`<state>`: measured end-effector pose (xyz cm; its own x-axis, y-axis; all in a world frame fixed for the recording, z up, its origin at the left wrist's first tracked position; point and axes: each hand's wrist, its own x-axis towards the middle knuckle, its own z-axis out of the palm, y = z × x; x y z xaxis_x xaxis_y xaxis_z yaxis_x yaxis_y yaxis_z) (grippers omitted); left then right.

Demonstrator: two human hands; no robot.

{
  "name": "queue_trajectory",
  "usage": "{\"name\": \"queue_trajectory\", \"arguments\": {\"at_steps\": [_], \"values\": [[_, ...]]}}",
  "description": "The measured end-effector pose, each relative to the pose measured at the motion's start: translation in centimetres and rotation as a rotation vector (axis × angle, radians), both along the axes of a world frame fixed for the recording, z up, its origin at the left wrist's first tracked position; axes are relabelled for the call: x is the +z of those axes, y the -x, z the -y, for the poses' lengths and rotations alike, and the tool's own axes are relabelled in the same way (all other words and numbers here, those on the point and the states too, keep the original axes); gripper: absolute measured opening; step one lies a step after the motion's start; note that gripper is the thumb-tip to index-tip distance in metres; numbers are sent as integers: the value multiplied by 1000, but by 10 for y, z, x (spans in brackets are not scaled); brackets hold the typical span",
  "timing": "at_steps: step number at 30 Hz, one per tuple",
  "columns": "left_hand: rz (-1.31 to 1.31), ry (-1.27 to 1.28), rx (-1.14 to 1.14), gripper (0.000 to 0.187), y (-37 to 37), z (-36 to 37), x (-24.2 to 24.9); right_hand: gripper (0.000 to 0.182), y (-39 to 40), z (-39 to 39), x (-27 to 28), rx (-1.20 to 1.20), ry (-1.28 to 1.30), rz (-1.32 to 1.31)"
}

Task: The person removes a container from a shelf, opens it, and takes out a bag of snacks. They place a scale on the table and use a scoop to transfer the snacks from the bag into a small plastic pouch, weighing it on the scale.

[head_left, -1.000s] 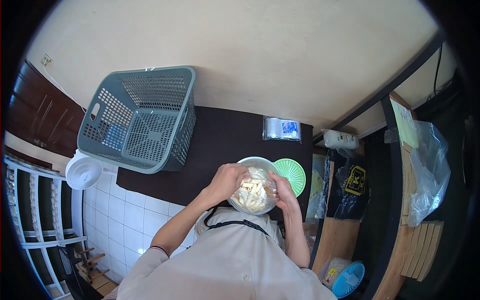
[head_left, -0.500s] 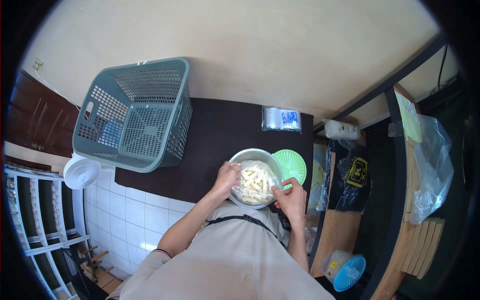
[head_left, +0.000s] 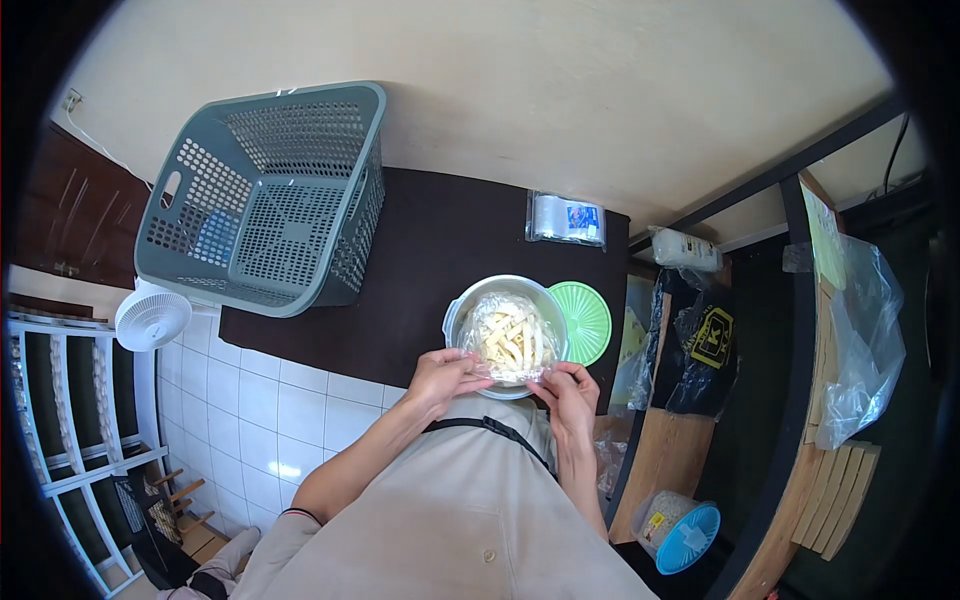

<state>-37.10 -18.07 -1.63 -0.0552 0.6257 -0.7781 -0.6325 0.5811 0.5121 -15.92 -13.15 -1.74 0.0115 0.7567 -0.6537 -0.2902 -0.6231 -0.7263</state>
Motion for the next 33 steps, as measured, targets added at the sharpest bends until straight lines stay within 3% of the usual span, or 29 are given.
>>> {"name": "queue_trajectory", "arguments": {"at_steps": [1,2,4,7,8,10,11,13,14,15,18,21,22,23,25,26,27,30,32,33], "values": [[48,27,86,14,-1,0,0,11,0,1,-3,1,-2,1],[51,29,87,14,-2,1,-5,12,-2,3,-6,-93,47,-187],[402,-12,316,9,-4,2,-22,17,-9,2,-23,-283,209,-542],[476,4,334,7,-16,-5,-24,18,-17,0,-48,-386,318,-707],[477,0,333,7,-17,-5,-32,18,-23,0,-66,-385,314,-708],[603,-107,351,6,-21,-4,-51,19,-40,1,-102,-63,219,-1267],[605,-110,349,6,-22,-6,-47,19,-28,-1,-78,-62,215,-1266],[513,-110,290,14,-23,-12,-33,16,7,-7,-28,-207,173,-482],[413,-126,289,13,-26,-17,-18,10,20,-9,-15,-261,118,-338],[409,-130,285,13,-30,-19,-19,10,22,-8,-18,-262,114,-343],[-482,-153,-98,40,-41,-13,-46,7,22,-4,-30,-169,-10,-151],[-715,-232,-246,38,-32,-12,-32,5,31,-2,-12,-186,-58,-87],[-726,-221,-263,28,-29,-14,-9,16,28,-1,-17,-183,-98,-55],[-731,-234,-262,28,-26,-14,-13,16,27,2,-17,-186,-109,-59],[-1433,-534,-357,18,-21,-12,-29,33,27,3,-14,135,-530,630],[-1320,-483,-367,14,-21,-12,-10,36,21,-1,-12,157,-724,905],[-1339,-464,-383,19,-21,-13,-7,26,14,-4,-16,162,-786,1085],[-1580,-594,-229,27,-20,-22,-12,22,3,-13,-15,137,-855,1140],[-1554,-754,-237,27,-9,-31,-22,20,-4,-22,-20,49,-724,815],[-1558,-753,-238,27,-7,-34,-23,16,-10,-32,-41,-64,-455,347]]}}
